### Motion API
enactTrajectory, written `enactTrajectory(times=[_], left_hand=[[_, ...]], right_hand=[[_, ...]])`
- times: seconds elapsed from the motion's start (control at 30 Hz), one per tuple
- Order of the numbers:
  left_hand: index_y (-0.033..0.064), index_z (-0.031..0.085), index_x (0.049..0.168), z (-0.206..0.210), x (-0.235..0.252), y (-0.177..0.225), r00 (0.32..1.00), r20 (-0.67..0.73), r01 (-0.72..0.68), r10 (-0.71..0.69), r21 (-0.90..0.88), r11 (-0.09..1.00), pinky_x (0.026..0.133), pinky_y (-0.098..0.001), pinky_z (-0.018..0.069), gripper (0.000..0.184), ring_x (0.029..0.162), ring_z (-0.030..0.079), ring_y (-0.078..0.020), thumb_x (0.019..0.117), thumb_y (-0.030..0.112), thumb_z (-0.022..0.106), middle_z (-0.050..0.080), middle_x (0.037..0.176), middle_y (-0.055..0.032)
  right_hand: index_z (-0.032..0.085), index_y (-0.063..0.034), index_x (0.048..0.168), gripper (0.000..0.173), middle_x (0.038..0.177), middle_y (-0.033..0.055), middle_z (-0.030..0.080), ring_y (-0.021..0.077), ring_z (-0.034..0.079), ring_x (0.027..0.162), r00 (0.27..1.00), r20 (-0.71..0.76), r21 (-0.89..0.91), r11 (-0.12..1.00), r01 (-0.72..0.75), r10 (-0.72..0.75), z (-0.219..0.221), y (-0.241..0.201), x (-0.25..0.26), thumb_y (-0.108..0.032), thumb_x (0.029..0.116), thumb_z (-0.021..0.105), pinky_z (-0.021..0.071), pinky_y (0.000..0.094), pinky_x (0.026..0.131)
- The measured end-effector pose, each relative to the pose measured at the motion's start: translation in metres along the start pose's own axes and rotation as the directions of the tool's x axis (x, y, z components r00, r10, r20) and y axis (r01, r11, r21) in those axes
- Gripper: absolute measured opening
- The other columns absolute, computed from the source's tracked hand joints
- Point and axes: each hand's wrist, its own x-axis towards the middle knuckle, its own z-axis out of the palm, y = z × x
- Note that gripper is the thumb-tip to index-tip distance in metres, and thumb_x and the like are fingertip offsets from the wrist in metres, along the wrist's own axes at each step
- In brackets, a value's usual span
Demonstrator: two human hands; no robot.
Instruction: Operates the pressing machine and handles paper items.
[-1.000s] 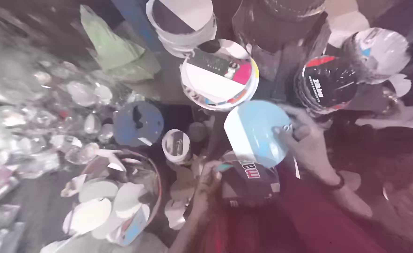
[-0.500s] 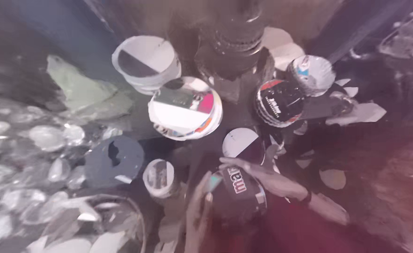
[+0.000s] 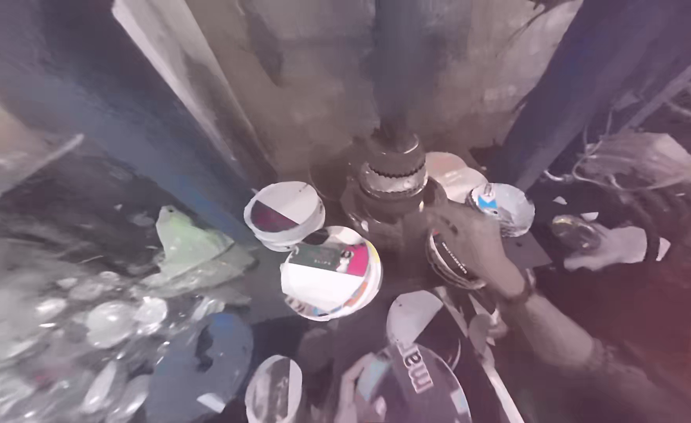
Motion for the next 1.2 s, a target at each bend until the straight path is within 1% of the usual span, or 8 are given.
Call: enactTrajectory(times=[0.17,0.47,0.7,0.83,0.93,1.03,1.17,1.2], left_hand=[[-0.0084,0.030,0.145,-0.027,0.010,0.008,0.969,-0.215,-0.122,0.124,0.021,0.992,0.086,-0.0192,0.0538,0.057,0.101,0.061,0.0051,0.0941,0.000,0.053,0.058,0.131,0.0028],[0.0035,0.036,0.146,-0.045,0.003,-0.004,0.951,-0.284,-0.148,0.125,-0.063,0.987,0.100,-0.0266,0.0504,0.056,0.117,0.057,-0.0014,0.0935,0.000,0.054,0.056,0.136,0.0068],[-0.0006,0.034,0.147,-0.043,0.006,-0.004,0.952,-0.269,-0.168,0.150,-0.047,0.985,0.097,-0.0249,0.0508,0.056,0.114,0.058,-0.0003,0.0933,0.000,0.053,0.056,0.134,0.0054],[-0.0002,0.034,0.146,-0.043,0.005,-0.004,0.955,-0.258,-0.163,0.143,-0.057,0.985,0.095,-0.0257,0.0523,0.056,0.111,0.059,-0.0006,0.0934,-0.001,0.053,0.057,0.133,0.0059],[0.0001,0.035,0.145,-0.044,0.004,-0.004,0.952,-0.273,-0.162,0.141,-0.055,0.985,0.096,-0.0259,0.0522,0.055,0.112,0.060,-0.0007,0.0934,-0.001,0.054,0.058,0.133,0.0063],[0.0057,0.038,0.146,-0.043,0.004,-0.007,0.955,-0.264,-0.161,0.133,-0.085,0.983,0.098,-0.0267,0.0521,0.055,0.114,0.060,-0.0024,0.0945,0.002,0.056,0.059,0.133,0.0083],[0.0012,0.037,0.145,-0.042,0.004,-0.001,0.956,-0.257,-0.162,0.141,-0.064,0.985,0.098,-0.0265,0.0514,0.056,0.115,0.059,-0.0019,0.0930,0.001,0.056,0.057,0.134,0.0058],[-0.0019,0.035,0.145,-0.044,0.003,0.003,0.956,-0.259,-0.151,0.138,-0.031,0.988,0.098,-0.0248,0.0511,0.056,0.115,0.058,0.0000,0.0931,0.000,0.055,0.056,0.135,0.0046]], right_hand=[[0.065,-0.0049,0.133,0.036,0.104,0.0212,0.072,0.0399,0.071,0.074,0.981,-0.009,-0.256,0.949,0.184,-0.193,0.012,0.032,0.052,-0.001,0.0973,0.061,0.0562,0.0539,0.059],[0.073,-0.0048,0.121,0.027,0.083,0.0195,0.071,0.0366,0.069,0.061,0.939,-0.114,-0.272,0.920,0.283,-0.323,0.027,0.060,0.055,-0.007,0.0977,0.060,0.0532,0.0502,0.051],[0.058,-0.0193,0.145,0.054,0.095,0.0199,0.073,0.0415,0.069,0.070,0.862,0.390,-0.268,0.855,0.443,-0.324,0.012,0.062,0.084,0.005,0.0968,0.057,0.0540,0.0574,0.062],[0.067,-0.0136,0.132,0.043,0.087,0.0185,0.069,0.0389,0.068,0.068,0.797,0.423,-0.277,0.776,0.566,-0.430,0.014,0.053,0.093,0.005,0.0932,0.063,0.0527,0.0524,0.057],[0.070,-0.0094,0.123,0.025,0.096,0.0191,0.067,0.0386,0.068,0.081,0.822,0.361,-0.273,0.792,0.546,-0.441,0.020,0.030,0.088,-0.011,0.0982,0.065,0.0544,0.0514,0.061],[0.066,-0.0101,0.132,0.037,0.113,0.0194,0.068,0.0398,0.069,0.097,0.873,0.411,-0.259,0.884,0.388,-0.263,0.019,-0.003,0.080,-0.009,0.0950,0.069,0.0567,0.0559,0.074],[0.072,-0.0026,0.094,0.009,0.087,0.0195,0.069,0.0403,0.069,0.079,0.903,0.411,-0.254,0.935,0.247,-0.127,0.015,-0.029,0.074,-0.005,0.0867,0.076,0.0540,0.0579,0.064],[0.073,-0.0027,0.094,0.008,0.092,0.0195,0.069,0.0407,0.069,0.087,0.913,0.377,-0.275,0.923,0.271,-0.156,0.014,-0.034,0.074,-0.008,0.0877,0.075,0.0542,0.0587,0.067]])
